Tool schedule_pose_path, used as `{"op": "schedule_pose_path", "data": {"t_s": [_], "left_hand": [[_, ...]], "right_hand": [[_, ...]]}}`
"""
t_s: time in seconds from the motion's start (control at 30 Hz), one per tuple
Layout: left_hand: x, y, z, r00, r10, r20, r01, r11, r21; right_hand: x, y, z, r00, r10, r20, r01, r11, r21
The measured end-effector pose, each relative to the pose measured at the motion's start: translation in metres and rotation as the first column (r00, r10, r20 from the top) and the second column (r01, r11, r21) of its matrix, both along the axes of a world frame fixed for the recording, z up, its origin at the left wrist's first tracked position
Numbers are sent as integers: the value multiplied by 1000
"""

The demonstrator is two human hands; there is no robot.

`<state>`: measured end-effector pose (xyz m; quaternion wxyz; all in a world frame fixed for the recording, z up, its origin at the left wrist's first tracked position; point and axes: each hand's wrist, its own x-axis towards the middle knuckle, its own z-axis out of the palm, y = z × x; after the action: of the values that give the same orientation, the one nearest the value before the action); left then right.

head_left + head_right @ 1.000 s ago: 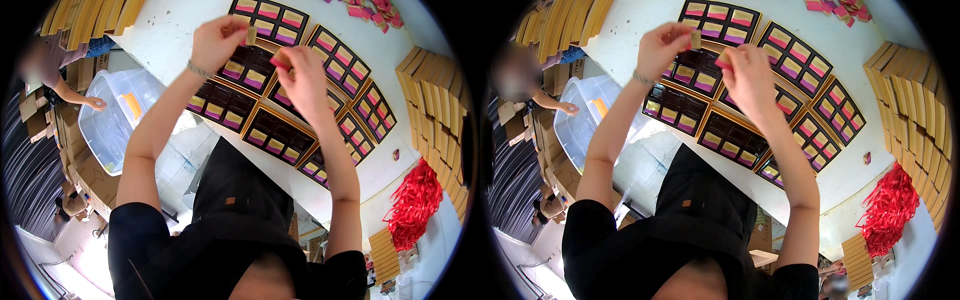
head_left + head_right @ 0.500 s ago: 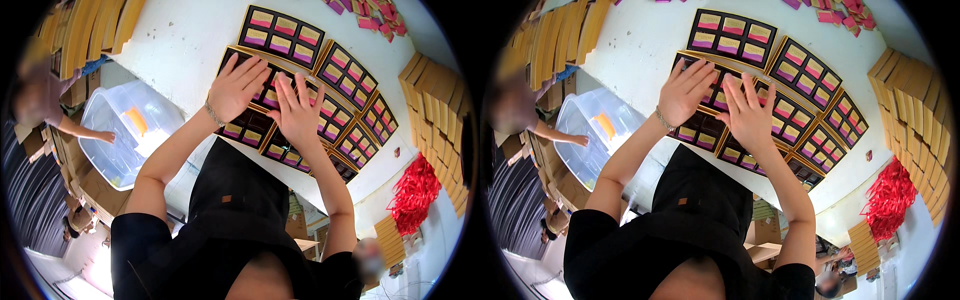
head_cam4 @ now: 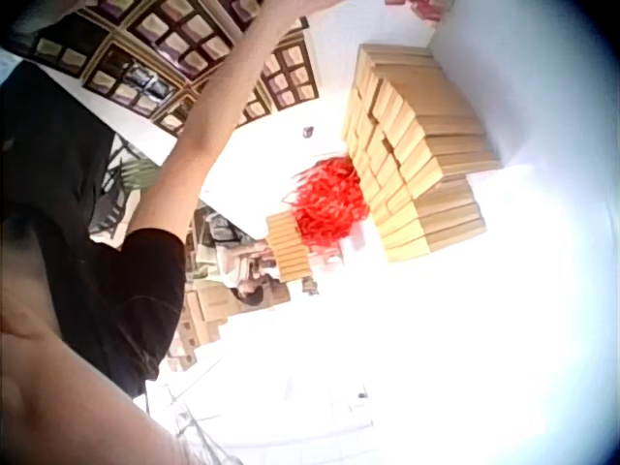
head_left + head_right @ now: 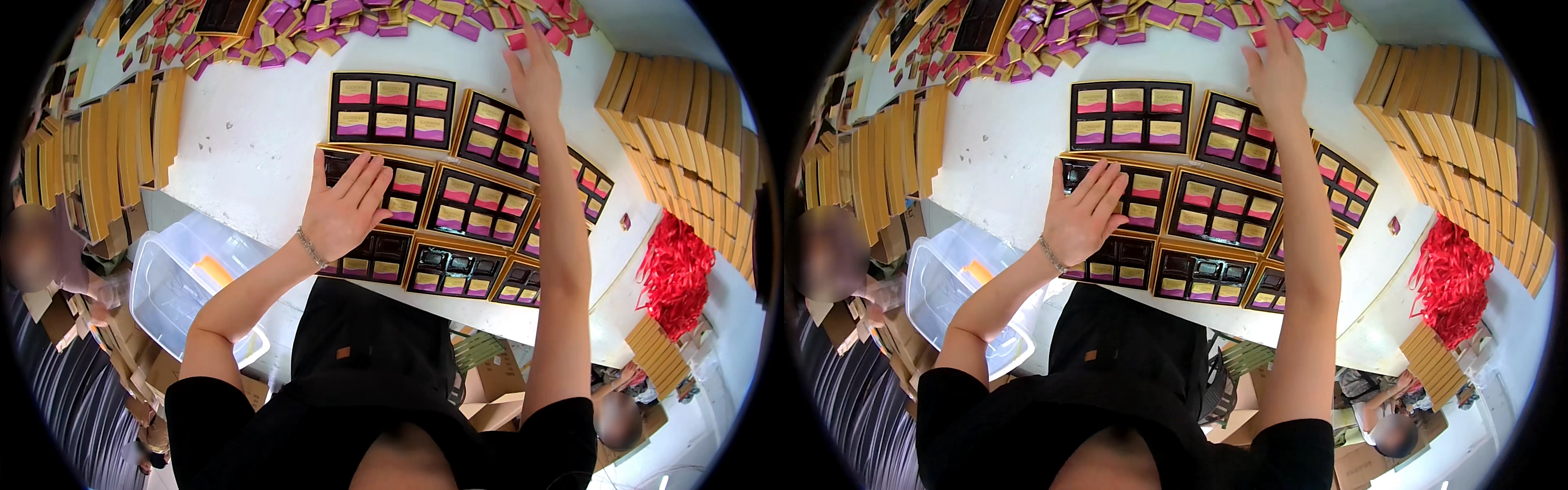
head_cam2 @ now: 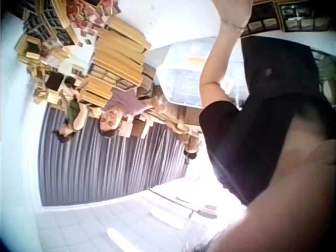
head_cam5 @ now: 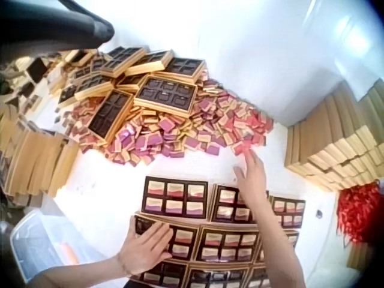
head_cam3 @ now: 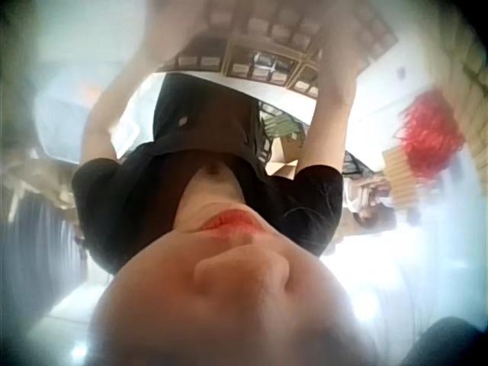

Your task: The person places small wrapped chocolate pieces into compartments of black trays with gold borders. The person then covers the filled trays with clear plastic lids and stacks the completed boxes on the table.

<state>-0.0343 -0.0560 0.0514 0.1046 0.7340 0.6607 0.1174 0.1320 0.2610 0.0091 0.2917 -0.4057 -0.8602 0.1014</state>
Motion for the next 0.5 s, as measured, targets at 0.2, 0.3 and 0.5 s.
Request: {"op": "schedule_pose_path", "data": {"t_s": [0.2,0.3,0.5], "left_hand": [[-9,52,29,981,113,158,-148,962,230],[-14,80,19,886,243,394,-292,954,68],[14,224,-14,971,228,79,-240,942,234]], "right_hand": [[-28,24,-35,952,28,306,-61,993,97],[-11,3,-37,964,152,217,-157,988,5],[13,-15,-3,975,31,218,-23,999,-41]]}}
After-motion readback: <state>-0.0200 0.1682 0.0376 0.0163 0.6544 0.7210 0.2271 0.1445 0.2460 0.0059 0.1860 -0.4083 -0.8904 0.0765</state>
